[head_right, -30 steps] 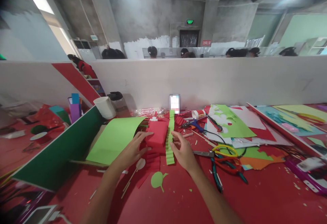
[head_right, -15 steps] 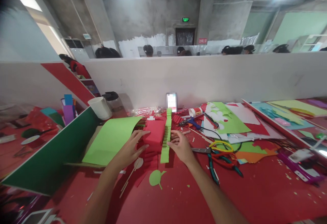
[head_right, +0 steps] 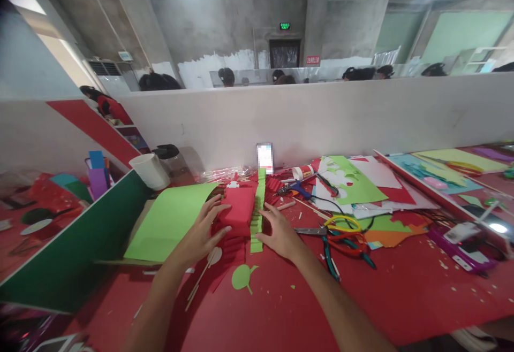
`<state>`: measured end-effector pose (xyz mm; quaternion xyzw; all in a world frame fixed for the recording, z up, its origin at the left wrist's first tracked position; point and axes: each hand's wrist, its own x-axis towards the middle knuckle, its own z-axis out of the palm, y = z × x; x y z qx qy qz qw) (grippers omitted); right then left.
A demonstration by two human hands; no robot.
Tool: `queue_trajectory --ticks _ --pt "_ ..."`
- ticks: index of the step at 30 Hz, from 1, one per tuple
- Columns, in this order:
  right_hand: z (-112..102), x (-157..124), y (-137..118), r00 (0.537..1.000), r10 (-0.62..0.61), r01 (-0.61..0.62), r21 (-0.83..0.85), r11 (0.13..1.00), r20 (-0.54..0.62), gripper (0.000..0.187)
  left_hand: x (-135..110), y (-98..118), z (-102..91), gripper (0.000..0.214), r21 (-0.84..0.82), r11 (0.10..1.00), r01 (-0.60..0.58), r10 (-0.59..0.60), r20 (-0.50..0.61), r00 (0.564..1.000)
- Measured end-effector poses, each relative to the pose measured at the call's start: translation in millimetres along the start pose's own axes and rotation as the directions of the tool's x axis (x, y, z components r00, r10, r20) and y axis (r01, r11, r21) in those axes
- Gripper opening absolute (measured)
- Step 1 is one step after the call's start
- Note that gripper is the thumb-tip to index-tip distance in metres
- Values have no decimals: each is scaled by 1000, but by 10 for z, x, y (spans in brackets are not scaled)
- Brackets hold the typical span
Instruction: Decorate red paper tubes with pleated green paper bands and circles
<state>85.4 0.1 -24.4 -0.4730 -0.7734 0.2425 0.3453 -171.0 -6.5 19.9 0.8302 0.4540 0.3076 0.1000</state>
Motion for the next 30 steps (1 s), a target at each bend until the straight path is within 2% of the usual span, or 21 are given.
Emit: queue_trajectory --ticks 7,15,24,30 --pt "107 -37 22 999 -6 9 -81 997 38 73 -3 -16 12 42 15 1000 -14 14 11 1000" --pt "223 -50 21 1000 -19 18 -138 990 -2 69 -20 -96 67 63 -25 999 44 -41 113 993" --pt "168 -21 -86 988 -118 118 -3 993 -100 63 -17 -141 54 61 -32 999 29 -28 37 999" --pt "117 -29 -200 970 -230 232 10 973 -77 72 -29 -159 -7 64 -102 992 68 -72 -36 997"
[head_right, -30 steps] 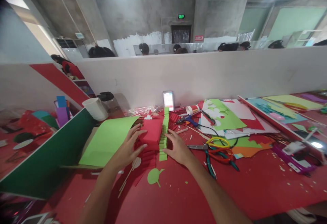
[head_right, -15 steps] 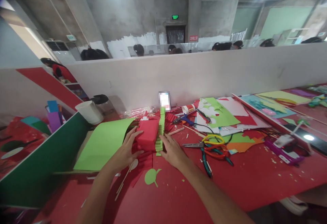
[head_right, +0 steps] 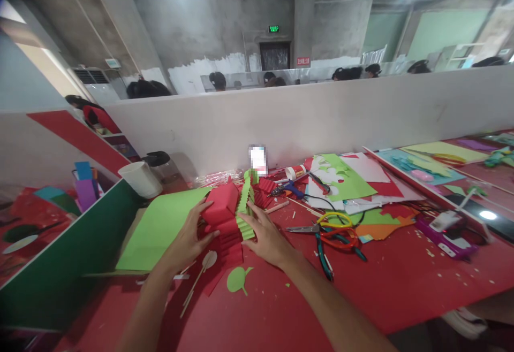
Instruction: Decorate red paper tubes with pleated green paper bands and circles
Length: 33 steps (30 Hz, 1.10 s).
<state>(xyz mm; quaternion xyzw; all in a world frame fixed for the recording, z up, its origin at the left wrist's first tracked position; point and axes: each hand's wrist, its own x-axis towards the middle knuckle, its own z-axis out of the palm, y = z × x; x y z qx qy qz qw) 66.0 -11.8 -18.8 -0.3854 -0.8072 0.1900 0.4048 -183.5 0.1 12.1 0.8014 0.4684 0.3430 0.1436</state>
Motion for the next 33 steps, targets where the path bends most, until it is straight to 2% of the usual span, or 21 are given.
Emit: queue_trajectory --ticks 6,14,19,23,27,29,33 --pt "51 67 28 990 -98 93 -55 994 -97 64 -15 -4 -46 68 -79 996 39 -39 6 999" --pt "28 188 110 974 -214 196 -196 961 -76 69 -17 3 -81 69 -143 987 76 -77 -1 997" --pt "51 234 133 966 -191 172 -116 978 -177 70 -19 -1 -72 69 -245 963 108 -102 37 994" --pt "74 241 67 953 -74 85 26 996 -295 67 -19 16 -67 68 -259 959 117 -109 44 993" --pt "159 231 30 897 193 -95 253 963 -398 60 -18 31 -52 68 -281 949 145 -132 67 989" --pt "214 231 46 864 329 -151 427 891 -382 58 -18 25 -37 68 -254 957 139 -127 65 990" --pt "279 245 83 766 550 -152 738 657 -332 57 -17 12 4 68 -150 981 121 -115 52 992"
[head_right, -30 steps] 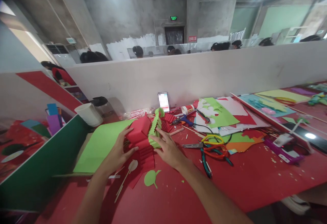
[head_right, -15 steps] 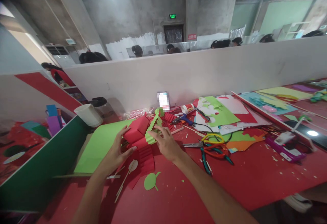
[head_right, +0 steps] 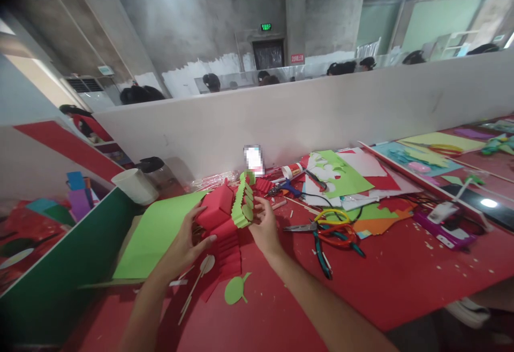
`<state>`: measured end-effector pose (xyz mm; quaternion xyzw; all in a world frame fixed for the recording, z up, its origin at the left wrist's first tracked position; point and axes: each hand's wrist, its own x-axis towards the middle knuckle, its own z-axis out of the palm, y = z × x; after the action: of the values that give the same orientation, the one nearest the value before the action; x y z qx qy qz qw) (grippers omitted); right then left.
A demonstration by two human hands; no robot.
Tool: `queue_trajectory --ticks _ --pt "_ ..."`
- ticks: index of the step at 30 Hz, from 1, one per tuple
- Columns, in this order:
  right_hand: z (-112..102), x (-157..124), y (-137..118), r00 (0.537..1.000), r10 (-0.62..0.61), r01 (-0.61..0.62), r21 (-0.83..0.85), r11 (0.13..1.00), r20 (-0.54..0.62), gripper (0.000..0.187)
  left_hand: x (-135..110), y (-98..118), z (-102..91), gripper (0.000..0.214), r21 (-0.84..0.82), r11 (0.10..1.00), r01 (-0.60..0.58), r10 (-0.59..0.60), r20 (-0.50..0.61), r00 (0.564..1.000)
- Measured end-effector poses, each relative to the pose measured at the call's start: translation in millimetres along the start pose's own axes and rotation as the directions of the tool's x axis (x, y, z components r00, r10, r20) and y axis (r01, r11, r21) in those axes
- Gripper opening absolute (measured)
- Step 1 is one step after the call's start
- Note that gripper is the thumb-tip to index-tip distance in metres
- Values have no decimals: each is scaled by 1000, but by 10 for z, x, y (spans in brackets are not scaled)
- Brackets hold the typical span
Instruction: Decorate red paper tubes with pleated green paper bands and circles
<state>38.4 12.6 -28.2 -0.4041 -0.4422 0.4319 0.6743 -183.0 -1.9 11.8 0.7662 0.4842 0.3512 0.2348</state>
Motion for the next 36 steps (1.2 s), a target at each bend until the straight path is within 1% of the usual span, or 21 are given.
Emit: queue_trajectory --ticks 3,6,8,11,14,17,19,21,23,25,29,31,33,36 --pt "29 -10 -14 982 132 -98 227 969 -138 55 7 12 43 65 31 999 -23 24 -7 1000" --pt "80 -45 -46 945 252 -136 446 885 -210 45 17 38 96 60 60 997 -41 43 -35 998" --pt "114 -70 -55 930 288 -130 533 836 -226 39 24 45 129 59 87 995 -47 51 -53 997" --pt "147 -106 -47 918 313 -114 594 796 -242 35 35 43 165 59 118 991 -62 72 -80 994" --pt "162 -157 -48 911 336 -125 618 776 -239 34 43 56 184 57 151 985 -82 99 -111 989" --pt "185 -232 -84 909 341 -134 603 786 -241 36 44 100 204 57 176 980 -88 112 -130 985" --pt "219 -273 -115 912 318 -127 558 820 -260 43 41 130 222 57 177 980 -91 115 -129 985" --pt "265 -281 -126 916 278 -122 458 880 -291 54 38 150 242 56 172 980 -96 117 -116 986" --pt "308 -236 -101 920 232 -119 339 933 -315 65 37 153 257 55 169 980 -103 120 -93 988" --pt "335 -144 -45 918 210 -115 280 953 -337 71 40 143 264 55 175 977 -121 134 -66 989" --pt "320 72 69 897 265 -127 370 921 -354 69 50 133 260 54 240 958 -156 165 -20 986" --pt "290 137 87 895 315 -163 428 889 -315 66 47 151 258 53 260 951 -167 174 -4 985" --pt "254 165 76 893 373 -220 478 850 -252 62 34 191 256 51 262 946 -191 195 10 981" --pt "194 171 39 884 422 -276 505 818 -200 55 27 284 221 48 282 933 -225 229 20 973"
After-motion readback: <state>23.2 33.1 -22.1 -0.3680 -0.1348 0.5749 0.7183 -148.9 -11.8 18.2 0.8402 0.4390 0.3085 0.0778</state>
